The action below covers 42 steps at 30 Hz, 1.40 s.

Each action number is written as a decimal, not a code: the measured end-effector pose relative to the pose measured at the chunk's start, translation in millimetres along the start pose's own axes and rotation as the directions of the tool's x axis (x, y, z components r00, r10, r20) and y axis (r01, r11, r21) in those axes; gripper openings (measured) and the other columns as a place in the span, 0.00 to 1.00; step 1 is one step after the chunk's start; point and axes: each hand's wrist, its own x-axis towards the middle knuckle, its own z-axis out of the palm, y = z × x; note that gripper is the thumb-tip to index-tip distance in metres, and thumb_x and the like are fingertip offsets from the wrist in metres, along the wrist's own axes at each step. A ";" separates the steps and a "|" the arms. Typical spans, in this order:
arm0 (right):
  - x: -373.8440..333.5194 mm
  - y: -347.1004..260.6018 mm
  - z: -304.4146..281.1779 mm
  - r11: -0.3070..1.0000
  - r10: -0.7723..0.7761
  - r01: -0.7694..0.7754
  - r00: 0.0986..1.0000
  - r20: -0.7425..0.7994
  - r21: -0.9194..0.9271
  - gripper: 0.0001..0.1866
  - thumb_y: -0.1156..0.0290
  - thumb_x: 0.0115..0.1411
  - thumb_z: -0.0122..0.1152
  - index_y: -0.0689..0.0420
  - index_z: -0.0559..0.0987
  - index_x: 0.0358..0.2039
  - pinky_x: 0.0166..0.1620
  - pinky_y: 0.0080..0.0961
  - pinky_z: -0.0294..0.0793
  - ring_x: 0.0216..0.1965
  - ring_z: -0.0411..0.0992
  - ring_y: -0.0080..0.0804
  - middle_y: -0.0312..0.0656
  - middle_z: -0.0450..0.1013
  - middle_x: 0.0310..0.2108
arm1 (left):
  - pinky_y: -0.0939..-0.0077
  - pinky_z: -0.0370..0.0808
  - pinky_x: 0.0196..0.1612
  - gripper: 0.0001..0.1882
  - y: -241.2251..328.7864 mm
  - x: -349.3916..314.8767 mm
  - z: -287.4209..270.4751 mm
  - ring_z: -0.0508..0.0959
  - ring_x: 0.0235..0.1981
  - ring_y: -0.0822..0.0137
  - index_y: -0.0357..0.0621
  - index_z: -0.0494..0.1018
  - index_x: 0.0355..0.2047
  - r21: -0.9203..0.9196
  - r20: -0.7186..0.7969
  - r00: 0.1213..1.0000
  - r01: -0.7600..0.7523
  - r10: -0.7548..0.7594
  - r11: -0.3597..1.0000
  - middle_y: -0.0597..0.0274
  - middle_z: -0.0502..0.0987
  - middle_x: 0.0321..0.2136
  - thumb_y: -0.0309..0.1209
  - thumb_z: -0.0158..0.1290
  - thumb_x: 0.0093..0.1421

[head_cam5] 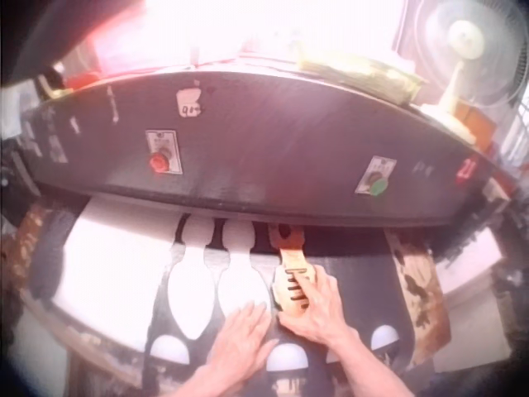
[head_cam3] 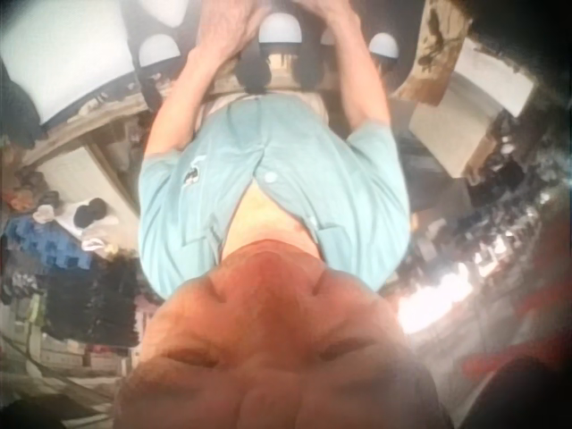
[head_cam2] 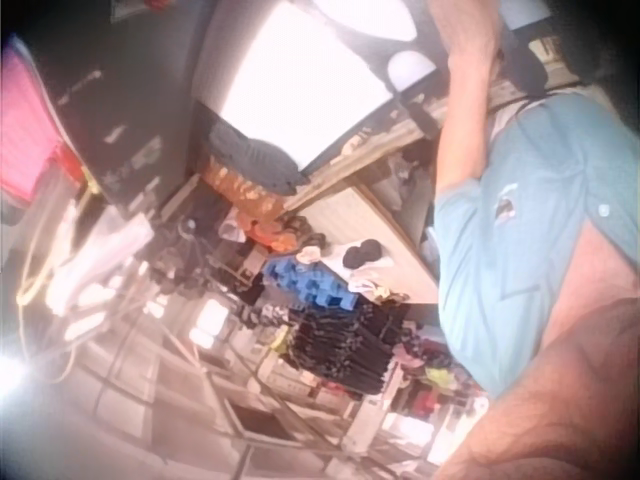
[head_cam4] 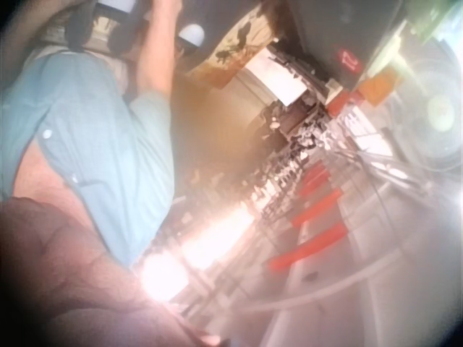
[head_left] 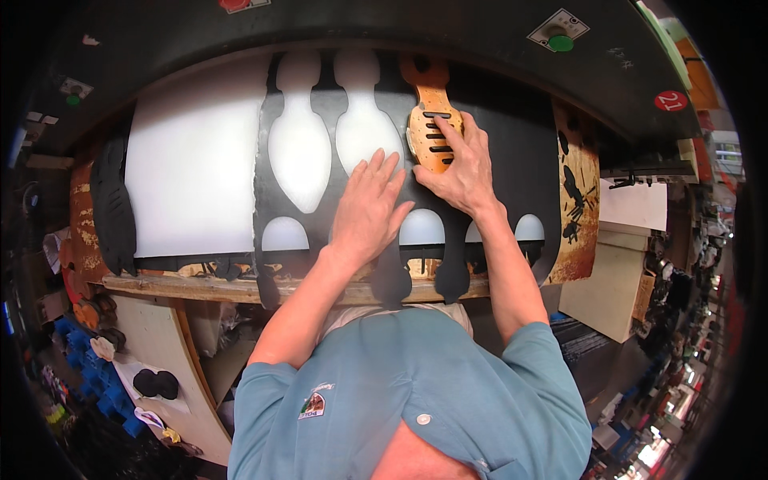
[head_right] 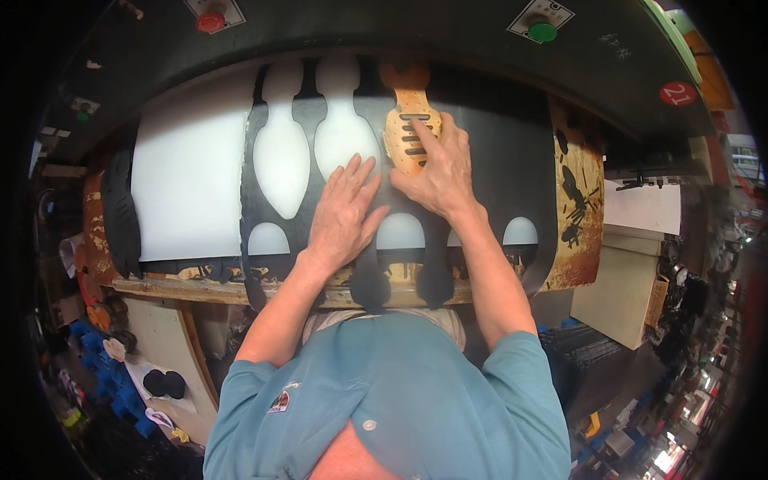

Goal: The person repeatedly places a black sheet with bowling-pin cutouts onto a heated press, closes the press, and removes the sheet. They handle the sheet and a wooden tool, then stack the finished sheets.

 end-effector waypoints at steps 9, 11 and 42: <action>-5.1 33.3 -54.3 0.466 0.219 -0.316 0.946 0.238 0.827 0.52 0.59 0.48 0.79 0.73 0.70 0.70 0.69 0.34 0.69 0.63 0.74 0.43 0.55 0.74 0.62 | 0.44 0.65 0.74 0.29 0.2 3.2 -0.7 0.68 0.73 0.42 0.33 0.76 0.60 -0.032 0.053 0.998 0.035 -0.034 0.999 0.42 0.72 0.67 0.33 0.69 0.61; -19.4 29.8 -59.5 0.383 0.249 -0.308 0.942 0.224 0.871 0.53 0.60 0.48 0.78 0.74 0.68 0.70 0.70 0.35 0.69 0.63 0.74 0.43 0.57 0.75 0.61 | 0.44 0.66 0.73 0.31 5.1 3.6 0.2 0.68 0.72 0.41 0.33 0.75 0.61 -0.084 0.016 0.999 0.048 -0.047 0.995 0.40 0.72 0.67 0.33 0.70 0.60; -75.6 35.4 -66.3 0.337 0.335 -0.230 0.936 0.112 0.913 0.49 0.63 0.48 0.76 0.72 0.71 0.68 0.71 0.37 0.66 0.64 0.72 0.41 0.54 0.69 0.66 | 0.79 0.77 0.54 0.21 -30.7 -27.9 -72.0 0.82 0.47 0.74 0.26 0.74 0.63 -0.783 0.206 0.610 0.572 -0.765 0.245 0.57 0.85 0.48 0.24 0.56 0.73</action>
